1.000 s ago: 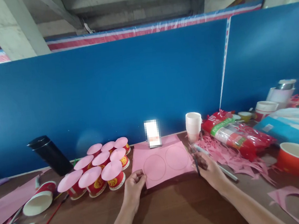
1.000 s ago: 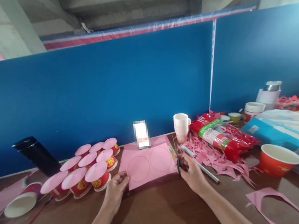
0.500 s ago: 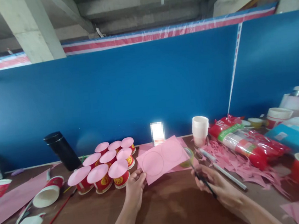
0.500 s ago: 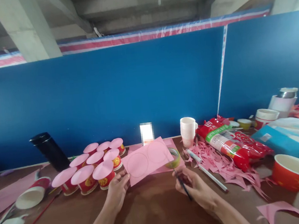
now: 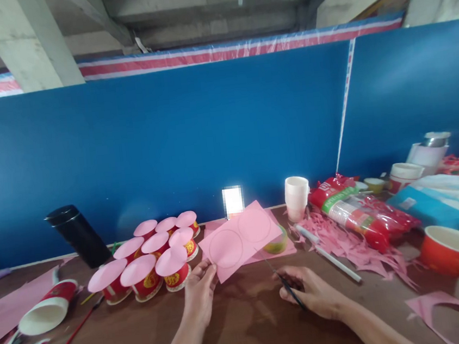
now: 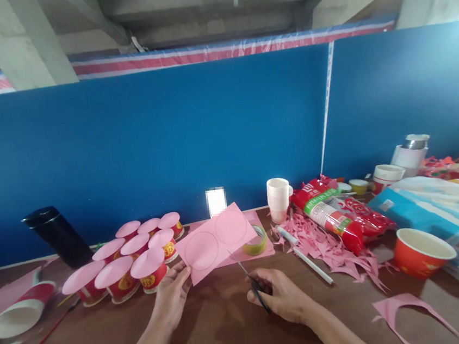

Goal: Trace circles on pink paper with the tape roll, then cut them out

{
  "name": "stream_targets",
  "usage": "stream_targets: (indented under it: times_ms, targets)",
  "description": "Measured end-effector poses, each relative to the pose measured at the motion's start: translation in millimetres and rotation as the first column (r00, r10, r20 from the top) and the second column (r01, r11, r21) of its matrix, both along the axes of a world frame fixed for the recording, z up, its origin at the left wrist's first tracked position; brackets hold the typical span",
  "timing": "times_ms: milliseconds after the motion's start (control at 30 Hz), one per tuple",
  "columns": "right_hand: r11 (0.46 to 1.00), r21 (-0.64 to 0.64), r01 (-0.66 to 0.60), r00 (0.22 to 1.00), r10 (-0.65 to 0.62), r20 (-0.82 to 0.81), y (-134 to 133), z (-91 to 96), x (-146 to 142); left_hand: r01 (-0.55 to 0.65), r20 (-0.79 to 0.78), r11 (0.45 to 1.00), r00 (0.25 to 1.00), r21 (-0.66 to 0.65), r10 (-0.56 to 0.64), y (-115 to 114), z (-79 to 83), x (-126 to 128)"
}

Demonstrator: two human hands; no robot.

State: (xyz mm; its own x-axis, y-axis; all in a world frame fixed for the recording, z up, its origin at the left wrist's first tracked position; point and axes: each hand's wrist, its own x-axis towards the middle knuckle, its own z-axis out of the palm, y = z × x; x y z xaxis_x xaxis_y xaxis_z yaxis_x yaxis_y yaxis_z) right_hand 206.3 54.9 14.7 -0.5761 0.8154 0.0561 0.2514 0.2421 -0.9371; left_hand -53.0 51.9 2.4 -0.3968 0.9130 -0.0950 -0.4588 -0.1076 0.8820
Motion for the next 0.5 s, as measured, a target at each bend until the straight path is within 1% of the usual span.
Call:
stream_targets:
  times_ms: [167,367,500]
  targets:
    - [0.999,-0.038,0.032,0.999,-0.033,-0.015,3,-11.2,1,0.02,-0.006,0.999,1.0,-0.041,-0.02,-3,-0.4,8]
    - [0.998,-0.05,0.031,0.999,-0.033,-0.039,3,-11.3,0,0.087,-0.007,0.995,0.996,-0.051,-0.088,-7,-5.4,15]
    - [0.998,-0.055,0.028,0.997,-0.032,-0.068,5,-12.5,0,0.103,-0.01,0.993,0.995,-0.063,-0.104,-8,-6.6,20]
